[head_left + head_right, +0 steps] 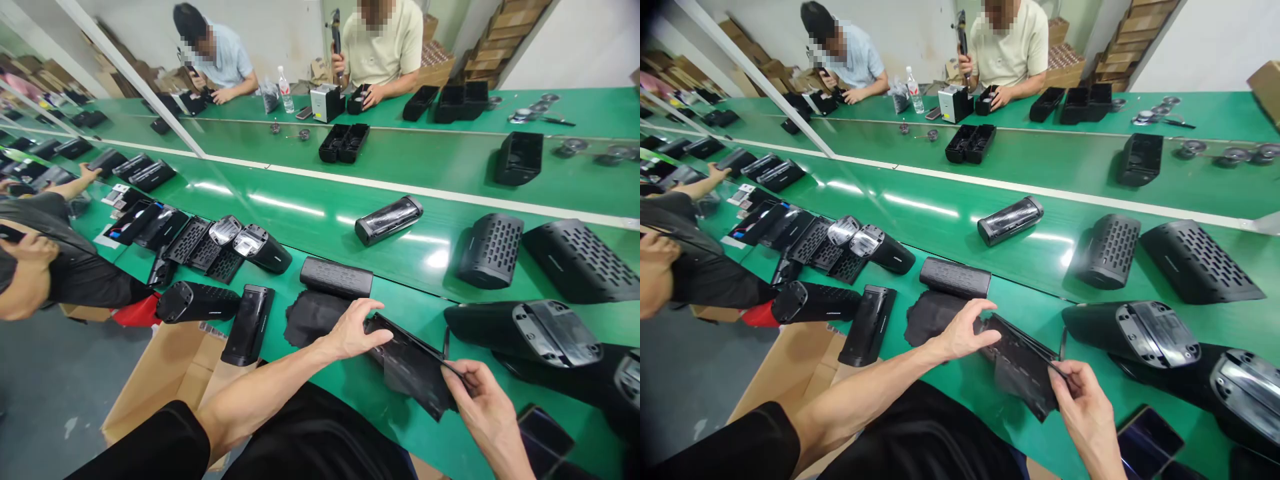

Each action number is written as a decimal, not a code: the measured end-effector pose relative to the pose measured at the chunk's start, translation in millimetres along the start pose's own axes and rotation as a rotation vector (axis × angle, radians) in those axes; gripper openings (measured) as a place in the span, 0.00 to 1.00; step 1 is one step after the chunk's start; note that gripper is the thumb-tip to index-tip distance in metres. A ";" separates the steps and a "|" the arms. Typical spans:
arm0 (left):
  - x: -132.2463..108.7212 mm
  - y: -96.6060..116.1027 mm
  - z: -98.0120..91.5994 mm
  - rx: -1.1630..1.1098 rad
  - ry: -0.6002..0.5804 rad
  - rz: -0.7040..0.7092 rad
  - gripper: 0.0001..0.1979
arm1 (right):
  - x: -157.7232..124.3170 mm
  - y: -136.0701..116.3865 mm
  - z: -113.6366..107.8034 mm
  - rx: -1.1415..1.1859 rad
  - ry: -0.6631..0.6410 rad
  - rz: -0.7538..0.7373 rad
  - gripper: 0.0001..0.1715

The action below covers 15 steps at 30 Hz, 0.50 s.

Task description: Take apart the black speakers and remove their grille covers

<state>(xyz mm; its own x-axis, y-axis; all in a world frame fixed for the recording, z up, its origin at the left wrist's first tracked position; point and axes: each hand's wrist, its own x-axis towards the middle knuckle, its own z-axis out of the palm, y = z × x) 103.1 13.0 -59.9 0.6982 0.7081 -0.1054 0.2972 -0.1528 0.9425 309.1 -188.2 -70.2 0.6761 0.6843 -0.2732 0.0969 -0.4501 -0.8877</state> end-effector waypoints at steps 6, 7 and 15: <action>-7.0 19.7 -27.7 -0.447 -0.295 -0.513 0.43 | 1.9 -29.9 8.2 0.236 -0.087 0.290 0.34; -9.5 22.7 -29.5 -0.466 -0.292 -0.523 0.42 | 0.9 -33.1 13.5 0.280 -0.085 0.316 0.35; -17.4 32.5 -46.0 -0.306 -0.185 -0.444 0.29 | -11.6 -54.7 37.9 0.356 -0.097 0.406 0.51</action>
<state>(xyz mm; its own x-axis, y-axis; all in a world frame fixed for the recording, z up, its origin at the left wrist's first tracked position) 70.7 27.5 -12.8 0.6597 0.5220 -0.5406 0.4054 0.3584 0.8409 268.3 -149.8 -32.6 0.5356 0.5537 -0.6376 -0.4218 -0.4787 -0.7700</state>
